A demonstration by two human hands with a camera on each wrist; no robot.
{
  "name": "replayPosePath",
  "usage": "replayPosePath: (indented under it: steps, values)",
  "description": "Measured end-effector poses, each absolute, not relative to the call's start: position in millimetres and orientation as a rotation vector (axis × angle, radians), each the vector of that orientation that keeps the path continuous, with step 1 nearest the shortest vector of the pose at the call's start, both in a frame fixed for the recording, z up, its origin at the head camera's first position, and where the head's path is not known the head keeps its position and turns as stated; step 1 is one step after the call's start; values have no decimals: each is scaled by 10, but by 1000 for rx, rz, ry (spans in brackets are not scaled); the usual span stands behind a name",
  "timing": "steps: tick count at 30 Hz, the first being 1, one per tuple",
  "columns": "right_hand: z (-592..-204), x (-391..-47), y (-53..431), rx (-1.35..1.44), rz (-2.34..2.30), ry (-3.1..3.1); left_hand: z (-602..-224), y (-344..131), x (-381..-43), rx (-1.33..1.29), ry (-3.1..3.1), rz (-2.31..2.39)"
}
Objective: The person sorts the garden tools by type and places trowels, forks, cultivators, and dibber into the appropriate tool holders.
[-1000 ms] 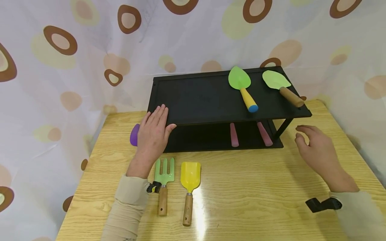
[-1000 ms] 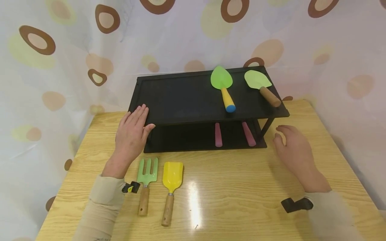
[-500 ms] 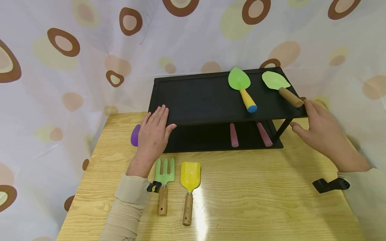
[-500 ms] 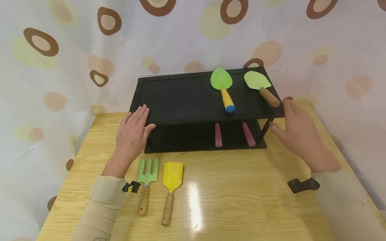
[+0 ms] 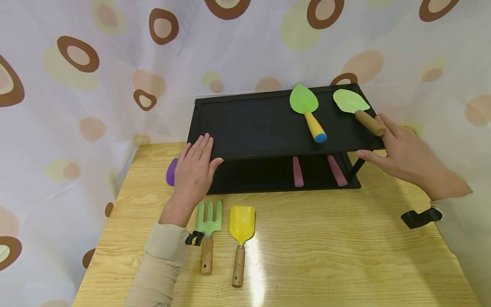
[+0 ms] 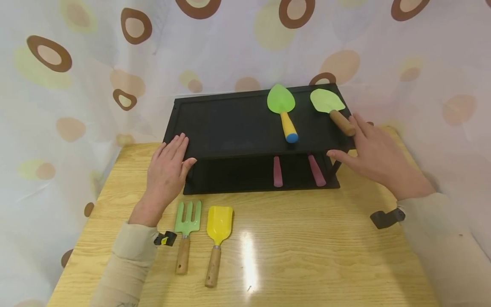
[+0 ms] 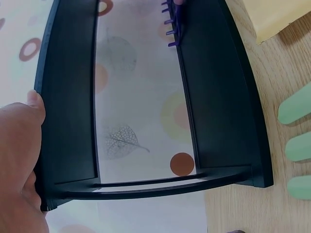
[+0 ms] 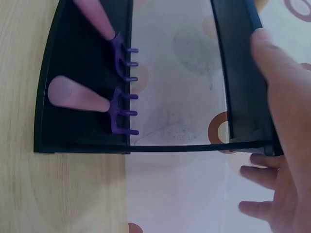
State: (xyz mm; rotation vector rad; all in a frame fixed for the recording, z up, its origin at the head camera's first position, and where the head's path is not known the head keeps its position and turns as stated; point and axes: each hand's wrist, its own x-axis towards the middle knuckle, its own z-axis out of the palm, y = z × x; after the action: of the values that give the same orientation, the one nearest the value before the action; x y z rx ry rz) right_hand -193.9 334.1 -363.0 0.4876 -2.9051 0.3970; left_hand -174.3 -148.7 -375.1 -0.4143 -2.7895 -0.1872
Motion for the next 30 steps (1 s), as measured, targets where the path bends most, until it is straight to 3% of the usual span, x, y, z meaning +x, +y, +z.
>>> replayPosePath:
  steps: [19,30]
  values:
    - [-3617,-1948,3097,542,312,-2908,-3559,-1746,-1634,-445,-2878,-424]
    - [-3644,-1931,3072,525,380,-2918,-3612,-1671,-1268,-675,-2572,-647]
